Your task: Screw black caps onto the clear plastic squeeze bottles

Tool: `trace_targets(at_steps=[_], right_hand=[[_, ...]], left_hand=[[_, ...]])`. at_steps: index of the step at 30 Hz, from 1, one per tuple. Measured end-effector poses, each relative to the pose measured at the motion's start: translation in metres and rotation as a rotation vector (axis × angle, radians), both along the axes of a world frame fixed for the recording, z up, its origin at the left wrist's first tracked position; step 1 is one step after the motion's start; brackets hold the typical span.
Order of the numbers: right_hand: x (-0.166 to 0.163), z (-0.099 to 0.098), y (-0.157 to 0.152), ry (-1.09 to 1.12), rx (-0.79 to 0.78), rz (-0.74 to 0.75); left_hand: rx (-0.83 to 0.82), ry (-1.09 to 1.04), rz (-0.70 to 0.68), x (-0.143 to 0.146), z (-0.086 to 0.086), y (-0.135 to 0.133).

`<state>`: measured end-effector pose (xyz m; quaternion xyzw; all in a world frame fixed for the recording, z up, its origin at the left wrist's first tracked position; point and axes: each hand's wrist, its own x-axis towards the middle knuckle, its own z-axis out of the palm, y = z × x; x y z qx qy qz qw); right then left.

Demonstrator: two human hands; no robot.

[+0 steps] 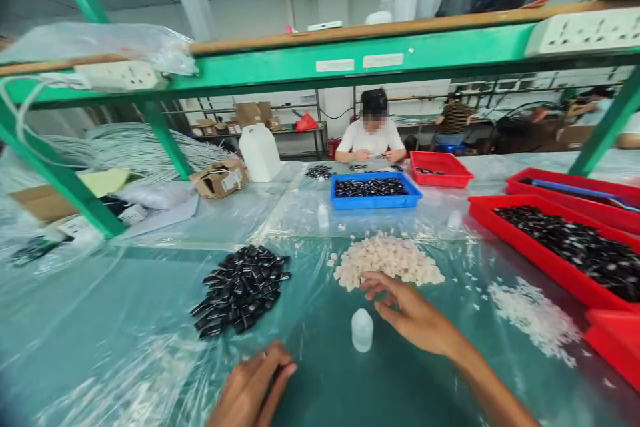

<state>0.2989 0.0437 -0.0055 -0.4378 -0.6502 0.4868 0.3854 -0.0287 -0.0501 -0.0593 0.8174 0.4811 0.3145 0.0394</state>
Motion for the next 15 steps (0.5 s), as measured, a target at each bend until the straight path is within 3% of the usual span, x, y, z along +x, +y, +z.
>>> trace_targets(at_steps=[4, 7, 11, 15], right_hand=[[-0.005, -0.015, -0.012, -0.054, -0.09, 0.129], [-0.009, -0.023, -0.02, -0.104, -0.095, 0.133], [-0.017, -0.026, -0.022, -0.159, -0.036, 0.13], [-0.02, -0.025, -0.023, -0.198, 0.024, 0.158]], left_hand=[[0.024, 0.064, 0.224, -0.042, 0.002, -0.006], [0.04, 0.177, 0.367, -0.063, 0.01, 0.018], [-0.001, 0.387, 0.469, -0.064, 0.024, 0.057], [-0.051, 0.532, 0.491, -0.051, 0.031, 0.066]])
